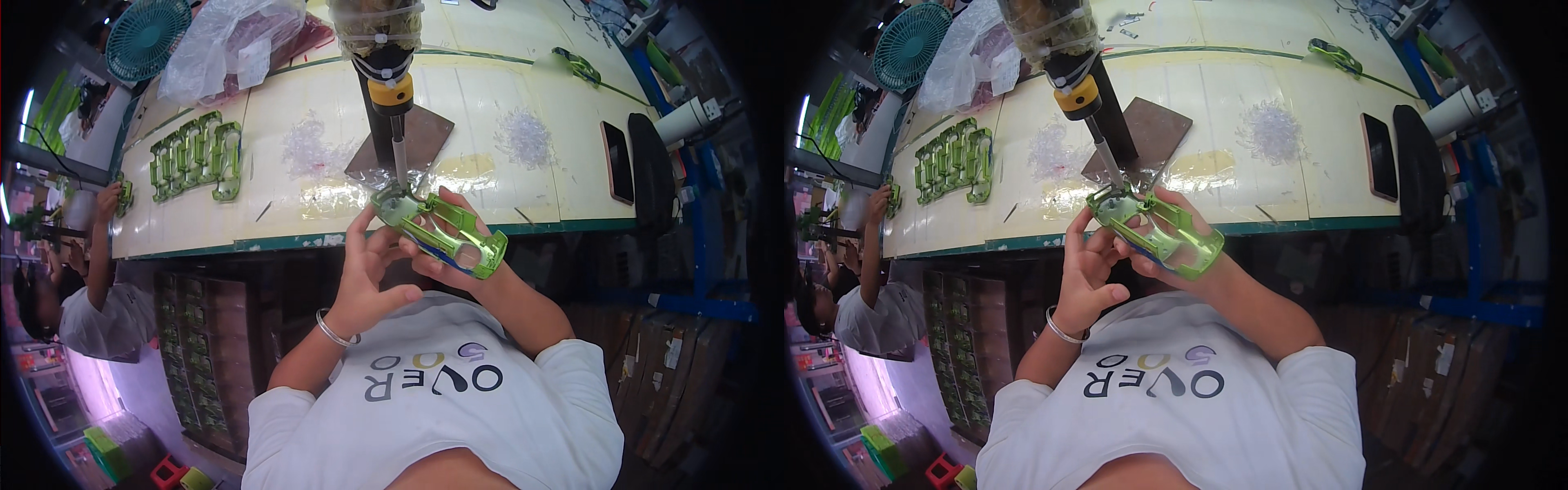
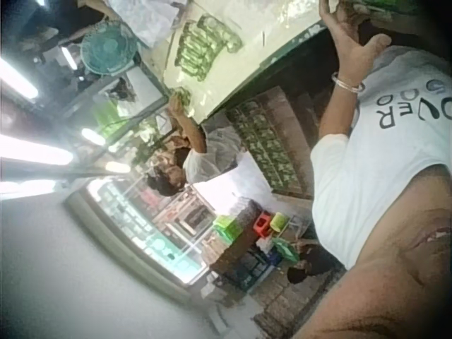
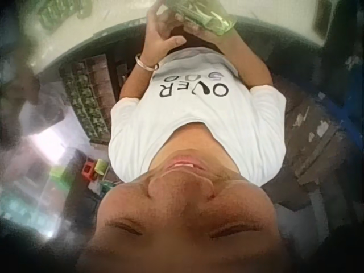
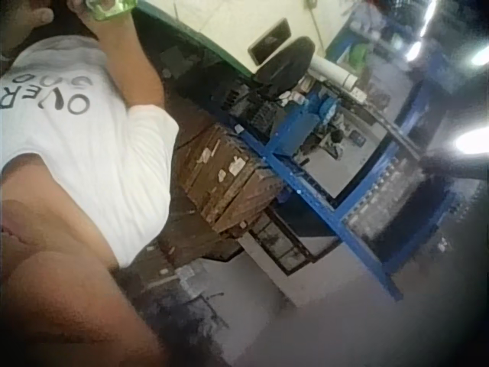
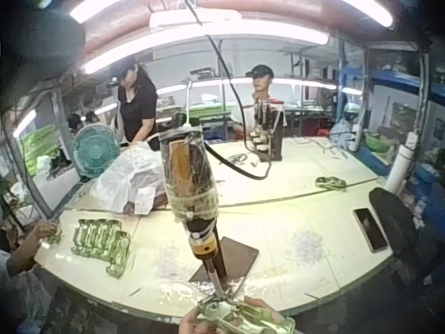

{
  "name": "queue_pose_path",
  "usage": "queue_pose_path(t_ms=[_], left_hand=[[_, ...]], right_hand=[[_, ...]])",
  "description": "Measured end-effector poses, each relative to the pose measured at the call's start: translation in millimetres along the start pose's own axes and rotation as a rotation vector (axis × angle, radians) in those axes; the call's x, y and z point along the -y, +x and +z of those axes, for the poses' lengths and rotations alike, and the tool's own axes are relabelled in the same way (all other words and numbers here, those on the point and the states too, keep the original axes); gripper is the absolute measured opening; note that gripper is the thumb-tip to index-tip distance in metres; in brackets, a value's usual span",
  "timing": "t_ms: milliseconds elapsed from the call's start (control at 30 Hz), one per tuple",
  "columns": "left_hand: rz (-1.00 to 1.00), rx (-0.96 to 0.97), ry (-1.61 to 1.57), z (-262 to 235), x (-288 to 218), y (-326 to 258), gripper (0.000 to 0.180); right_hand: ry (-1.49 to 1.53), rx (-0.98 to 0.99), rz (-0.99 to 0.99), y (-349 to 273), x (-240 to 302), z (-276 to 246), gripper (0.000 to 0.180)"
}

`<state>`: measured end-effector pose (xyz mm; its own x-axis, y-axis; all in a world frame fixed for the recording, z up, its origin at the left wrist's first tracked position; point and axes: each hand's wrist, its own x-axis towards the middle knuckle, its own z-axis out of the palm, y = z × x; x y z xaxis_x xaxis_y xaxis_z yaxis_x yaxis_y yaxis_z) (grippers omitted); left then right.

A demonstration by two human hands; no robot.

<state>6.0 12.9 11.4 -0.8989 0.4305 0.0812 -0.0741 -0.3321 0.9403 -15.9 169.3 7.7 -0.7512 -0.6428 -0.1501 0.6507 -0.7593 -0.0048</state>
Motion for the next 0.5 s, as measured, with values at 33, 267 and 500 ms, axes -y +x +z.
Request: queue_pose_path(t_ms=[33, 267, 500], left_hand=[[0.004, 0.013, 0.014, -0.7, -1.6, 0.2, 0.101], [0.006, 0.071, 0.063, 1.1, -9.6, 1.5, 0.107], [0.032, 0.142, 0.085, 0.6, -9.7, 0.0, 0.112]], right_hand=[[0.039, 0.003, -0.012, 0.7, -0.3, 1.3, 0.043], [-0.041, 0.132, 0.068, 2.3, 8.4, -1.0, 0.047], [-0.028, 0.123, 0.124, -2.2, 10.8, 7.1, 0.046]])
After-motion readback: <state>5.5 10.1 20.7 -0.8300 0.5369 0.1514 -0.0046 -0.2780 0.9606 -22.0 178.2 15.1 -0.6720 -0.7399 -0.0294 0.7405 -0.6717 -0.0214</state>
